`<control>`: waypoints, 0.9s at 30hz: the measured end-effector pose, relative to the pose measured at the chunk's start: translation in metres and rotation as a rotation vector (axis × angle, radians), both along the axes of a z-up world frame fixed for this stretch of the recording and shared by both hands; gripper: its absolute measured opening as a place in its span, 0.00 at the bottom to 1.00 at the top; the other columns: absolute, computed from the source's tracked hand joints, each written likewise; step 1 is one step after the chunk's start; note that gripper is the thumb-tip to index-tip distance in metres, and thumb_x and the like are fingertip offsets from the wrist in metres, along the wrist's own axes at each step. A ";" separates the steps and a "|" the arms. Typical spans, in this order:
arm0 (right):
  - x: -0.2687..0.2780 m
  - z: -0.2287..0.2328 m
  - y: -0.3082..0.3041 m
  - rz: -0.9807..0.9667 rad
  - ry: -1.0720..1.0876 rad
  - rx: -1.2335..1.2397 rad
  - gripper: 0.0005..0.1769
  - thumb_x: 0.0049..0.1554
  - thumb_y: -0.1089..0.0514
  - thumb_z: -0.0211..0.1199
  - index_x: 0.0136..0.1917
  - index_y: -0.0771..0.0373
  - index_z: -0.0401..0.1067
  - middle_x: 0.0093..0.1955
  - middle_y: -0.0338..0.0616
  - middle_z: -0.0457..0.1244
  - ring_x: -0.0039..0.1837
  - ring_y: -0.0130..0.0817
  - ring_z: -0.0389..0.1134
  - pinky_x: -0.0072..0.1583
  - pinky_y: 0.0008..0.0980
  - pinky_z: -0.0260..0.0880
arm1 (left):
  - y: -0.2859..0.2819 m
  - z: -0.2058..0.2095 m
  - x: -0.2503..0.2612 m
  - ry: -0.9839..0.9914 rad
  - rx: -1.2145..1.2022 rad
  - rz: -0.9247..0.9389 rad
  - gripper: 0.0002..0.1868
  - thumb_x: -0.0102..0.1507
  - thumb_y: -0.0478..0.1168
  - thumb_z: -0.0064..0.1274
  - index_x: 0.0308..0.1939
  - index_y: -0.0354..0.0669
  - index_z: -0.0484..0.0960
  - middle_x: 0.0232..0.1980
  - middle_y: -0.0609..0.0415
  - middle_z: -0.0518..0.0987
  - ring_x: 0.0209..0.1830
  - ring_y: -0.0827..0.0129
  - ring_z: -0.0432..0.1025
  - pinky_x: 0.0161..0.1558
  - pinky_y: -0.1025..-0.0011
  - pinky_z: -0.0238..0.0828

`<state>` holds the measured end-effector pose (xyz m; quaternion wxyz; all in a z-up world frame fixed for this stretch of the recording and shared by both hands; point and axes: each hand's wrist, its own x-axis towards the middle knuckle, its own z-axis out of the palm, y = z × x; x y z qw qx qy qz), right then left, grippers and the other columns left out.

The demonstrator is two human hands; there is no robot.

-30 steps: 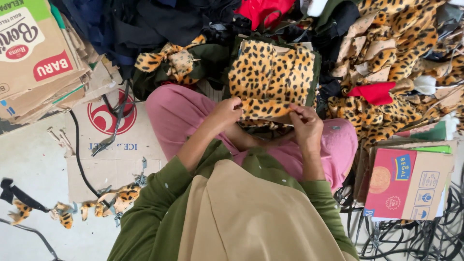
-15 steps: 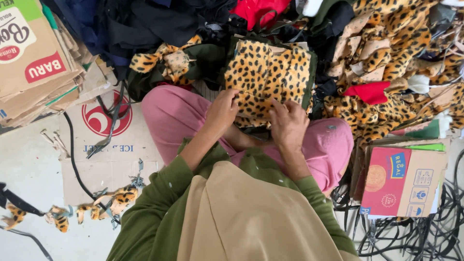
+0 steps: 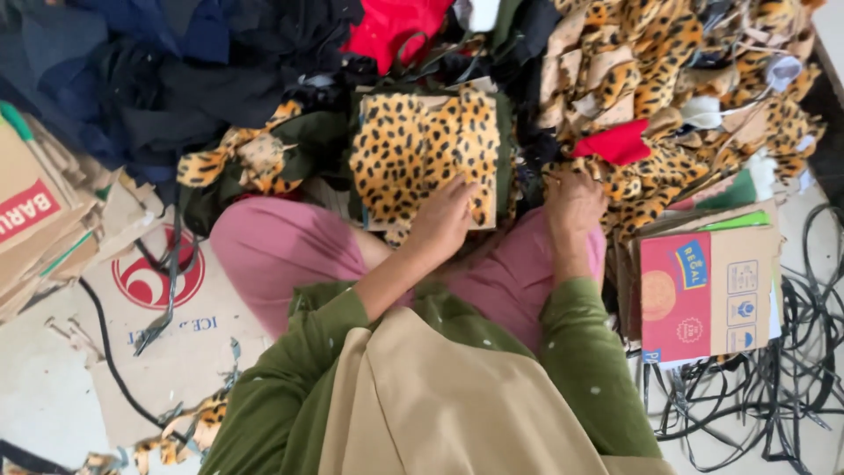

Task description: The person wraps cardboard pieces with leopard-print fabric by hand and places them into a small box. They close the box and secure it with packing tape, cutting the tape using a small blade.

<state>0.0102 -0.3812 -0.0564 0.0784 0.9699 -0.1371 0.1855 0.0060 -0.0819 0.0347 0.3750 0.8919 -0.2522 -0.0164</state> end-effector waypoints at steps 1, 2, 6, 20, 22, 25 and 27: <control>-0.001 0.002 -0.015 -0.006 -0.009 0.001 0.14 0.45 0.38 0.77 0.46 0.33 0.81 0.43 0.26 0.67 0.48 0.36 0.71 0.47 0.44 0.73 | -0.009 0.006 -0.001 -0.009 0.001 -0.006 0.24 0.62 0.35 0.53 0.63 0.44 0.73 0.66 0.41 0.72 0.57 0.43 0.75 0.51 0.53 0.76; -0.001 0.003 -0.030 -0.257 0.214 0.083 0.21 0.47 0.32 0.73 0.51 0.35 0.80 0.54 0.29 0.66 0.56 0.40 0.67 0.52 0.49 0.69 | -0.017 0.013 -0.003 0.003 0.003 -0.040 0.26 0.62 0.35 0.52 0.65 0.44 0.73 0.68 0.40 0.71 0.59 0.43 0.74 0.51 0.53 0.77; -0.011 -0.027 -0.086 -0.492 0.359 0.332 0.26 0.45 0.30 0.70 0.53 0.40 0.77 0.61 0.34 0.64 0.66 0.45 0.61 0.62 0.58 0.61 | -0.034 0.010 -0.001 0.107 0.041 -0.135 0.26 0.66 0.34 0.46 0.70 0.42 0.70 0.72 0.41 0.68 0.65 0.48 0.72 0.55 0.62 0.76; -0.056 0.100 -0.061 -0.217 0.004 0.821 0.08 0.58 0.47 0.71 0.50 0.47 0.80 0.32 0.32 0.67 0.42 0.29 0.70 0.47 0.30 0.68 | 0.021 0.004 0.001 0.403 -0.239 -0.041 0.24 0.68 0.34 0.46 0.70 0.45 0.71 0.68 0.38 0.72 0.69 0.45 0.68 0.66 0.54 0.68; -0.048 0.118 -0.058 -0.200 -0.068 0.910 0.09 0.61 0.49 0.69 0.50 0.54 0.80 0.31 0.34 0.65 0.41 0.26 0.66 0.47 0.27 0.65 | 0.022 0.002 0.008 0.441 -0.267 -0.030 0.24 0.69 0.35 0.45 0.71 0.46 0.71 0.69 0.38 0.72 0.68 0.44 0.68 0.66 0.52 0.68; -0.044 0.100 -0.063 -0.115 0.001 0.680 0.09 0.60 0.51 0.72 0.54 0.51 0.81 0.38 0.38 0.69 0.50 0.41 0.71 0.51 0.40 0.68 | 0.024 0.013 0.003 0.479 -0.287 -0.026 0.23 0.69 0.37 0.46 0.69 0.49 0.73 0.67 0.41 0.75 0.67 0.48 0.70 0.64 0.56 0.70; -0.032 0.076 -0.063 -0.202 0.403 0.625 0.26 0.59 0.35 0.66 0.61 0.54 0.79 0.52 0.46 0.72 0.59 0.57 0.70 0.58 0.55 0.69 | 0.029 0.031 0.000 0.521 -0.309 -0.040 0.22 0.70 0.37 0.45 0.70 0.45 0.72 0.65 0.39 0.76 0.64 0.46 0.72 0.62 0.56 0.72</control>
